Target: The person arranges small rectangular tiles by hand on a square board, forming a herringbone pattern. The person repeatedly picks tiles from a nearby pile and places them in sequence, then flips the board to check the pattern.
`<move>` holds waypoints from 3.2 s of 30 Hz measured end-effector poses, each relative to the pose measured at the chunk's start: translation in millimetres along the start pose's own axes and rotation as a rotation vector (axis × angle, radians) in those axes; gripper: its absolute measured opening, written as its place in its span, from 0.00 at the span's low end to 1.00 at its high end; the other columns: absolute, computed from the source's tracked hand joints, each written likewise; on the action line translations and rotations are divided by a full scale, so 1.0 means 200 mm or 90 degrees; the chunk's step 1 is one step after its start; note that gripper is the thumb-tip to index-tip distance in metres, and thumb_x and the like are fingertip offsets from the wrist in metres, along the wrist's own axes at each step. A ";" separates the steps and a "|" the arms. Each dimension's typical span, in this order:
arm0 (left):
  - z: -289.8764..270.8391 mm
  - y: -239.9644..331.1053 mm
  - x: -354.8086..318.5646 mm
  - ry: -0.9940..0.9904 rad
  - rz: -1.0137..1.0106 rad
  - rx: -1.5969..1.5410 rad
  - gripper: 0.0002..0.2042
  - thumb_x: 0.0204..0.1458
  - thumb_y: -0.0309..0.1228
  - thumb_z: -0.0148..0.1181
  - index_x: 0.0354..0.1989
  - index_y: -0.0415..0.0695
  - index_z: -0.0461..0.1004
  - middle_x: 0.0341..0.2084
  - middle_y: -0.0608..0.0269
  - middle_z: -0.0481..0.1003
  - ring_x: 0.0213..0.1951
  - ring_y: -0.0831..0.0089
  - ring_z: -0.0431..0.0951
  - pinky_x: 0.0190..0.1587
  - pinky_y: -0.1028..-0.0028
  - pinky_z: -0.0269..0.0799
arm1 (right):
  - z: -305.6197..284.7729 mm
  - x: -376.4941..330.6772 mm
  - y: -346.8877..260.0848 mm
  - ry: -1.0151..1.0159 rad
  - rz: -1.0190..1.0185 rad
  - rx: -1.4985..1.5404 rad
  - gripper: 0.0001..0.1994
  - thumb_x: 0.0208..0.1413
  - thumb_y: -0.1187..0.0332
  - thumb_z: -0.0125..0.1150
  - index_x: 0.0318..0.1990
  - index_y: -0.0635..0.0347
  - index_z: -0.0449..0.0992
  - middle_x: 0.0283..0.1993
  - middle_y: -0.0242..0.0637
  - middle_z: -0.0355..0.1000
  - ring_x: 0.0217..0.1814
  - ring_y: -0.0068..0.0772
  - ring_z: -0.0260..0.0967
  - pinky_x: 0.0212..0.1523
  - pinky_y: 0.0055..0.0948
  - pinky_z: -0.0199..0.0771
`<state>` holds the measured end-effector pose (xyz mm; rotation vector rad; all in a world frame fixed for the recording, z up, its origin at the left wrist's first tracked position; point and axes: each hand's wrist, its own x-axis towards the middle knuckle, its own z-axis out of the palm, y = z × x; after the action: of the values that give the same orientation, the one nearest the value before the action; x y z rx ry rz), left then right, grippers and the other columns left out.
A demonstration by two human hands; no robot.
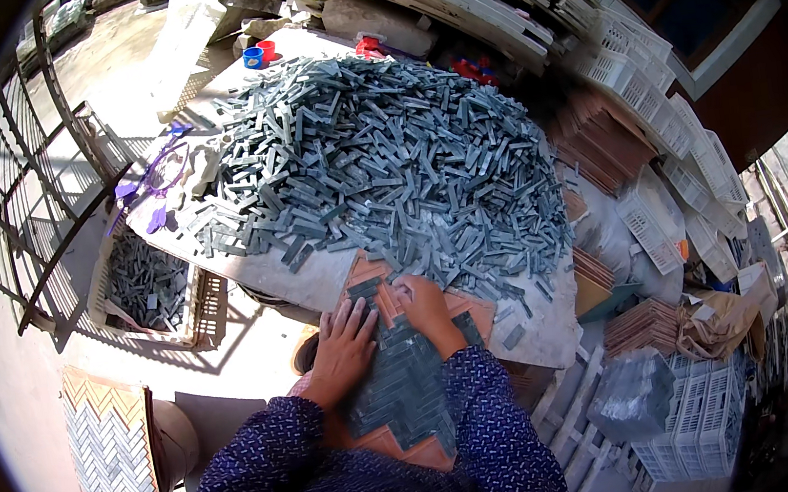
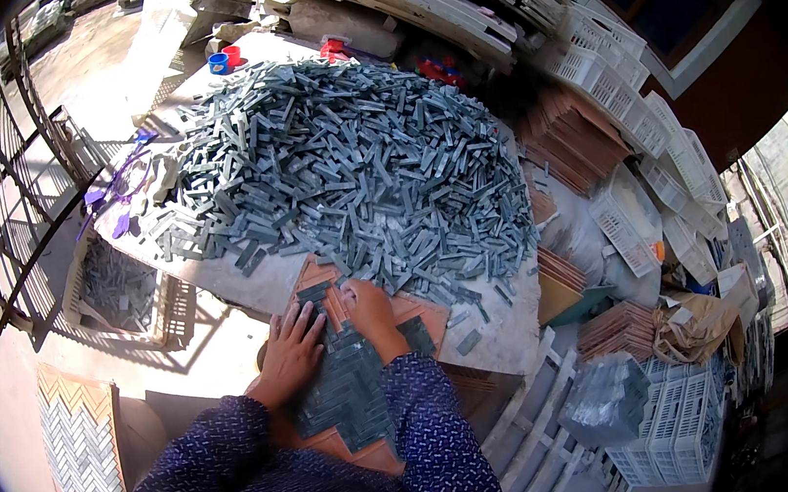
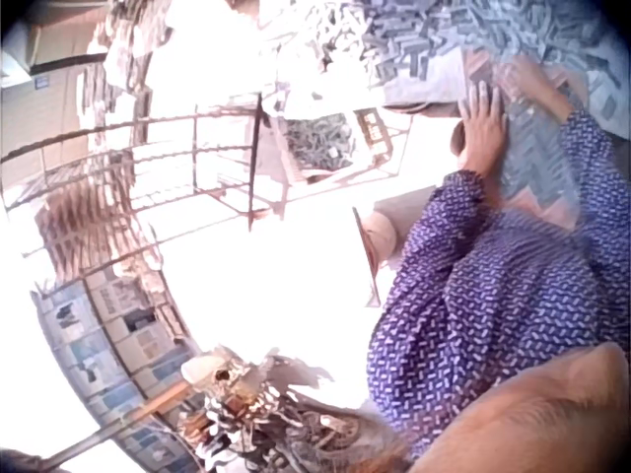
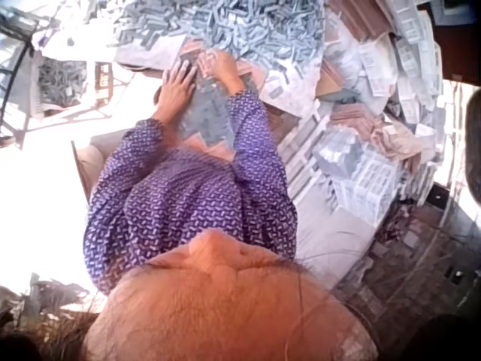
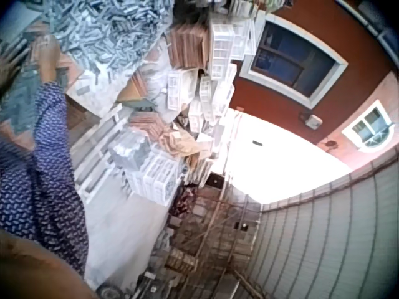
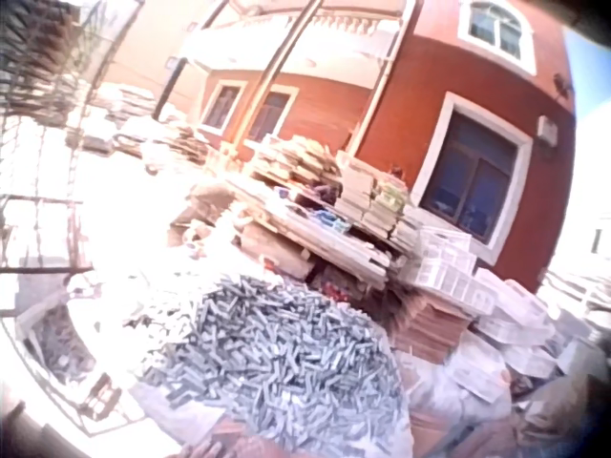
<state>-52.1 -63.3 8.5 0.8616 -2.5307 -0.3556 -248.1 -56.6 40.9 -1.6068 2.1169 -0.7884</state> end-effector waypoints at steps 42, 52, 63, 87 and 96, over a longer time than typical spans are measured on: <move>0.00 0.03 0.01 0.004 0.104 -0.113 0.22 0.51 0.31 0.52 0.55 0.36 0.63 0.56 0.48 0.63 0.61 0.56 0.60 0.62 0.57 0.54 | 0.13 -0.04 0.09 -0.049 0.072 0.038 0.06 0.47 0.68 0.57 0.27 0.59 0.77 0.27 0.45 0.74 0.30 0.46 0.72 0.31 0.39 0.70; 0.11 0.00 0.00 -0.014 0.089 -0.099 0.26 0.50 0.35 0.55 0.57 0.36 0.61 0.57 0.51 0.62 0.61 0.59 0.60 0.64 0.57 0.50 | 0.08 -0.02 -0.03 -0.063 0.045 -0.144 0.06 0.45 0.67 0.58 0.29 0.57 0.78 0.26 0.44 0.74 0.30 0.45 0.73 0.33 0.38 0.71; 0.09 0.02 0.03 -0.075 0.065 -0.081 0.32 0.52 0.42 0.53 0.62 0.38 0.56 0.62 0.54 0.57 0.65 0.61 0.53 0.65 0.55 0.43 | 0.04 0.08 -0.02 0.095 -0.056 -0.161 0.14 0.41 0.72 0.66 0.38 0.58 0.75 0.39 0.43 0.67 0.42 0.47 0.69 0.39 0.39 0.69; 0.08 0.04 0.03 -0.056 0.059 -0.062 0.30 0.53 0.42 0.52 0.62 0.38 0.57 0.61 0.53 0.59 0.65 0.61 0.54 0.66 0.56 0.42 | -0.08 0.19 -0.01 0.029 -0.198 -0.114 0.09 0.46 0.69 0.59 0.35 0.61 0.74 0.35 0.45 0.72 0.38 0.47 0.70 0.37 0.39 0.70; 0.09 0.04 0.03 -0.055 0.061 -0.079 0.30 0.52 0.41 0.53 0.61 0.38 0.57 0.61 0.52 0.58 0.65 0.61 0.54 0.66 0.56 0.43 | 0.05 0.12 0.01 -0.064 0.014 -0.072 0.11 0.44 0.65 0.63 0.31 0.63 0.74 0.28 0.48 0.73 0.32 0.50 0.72 0.32 0.39 0.70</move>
<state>-69.6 -58.9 -1.6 0.6900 -2.5874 -0.5229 -250.6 -81.6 33.5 -1.6415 2.1370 -0.5765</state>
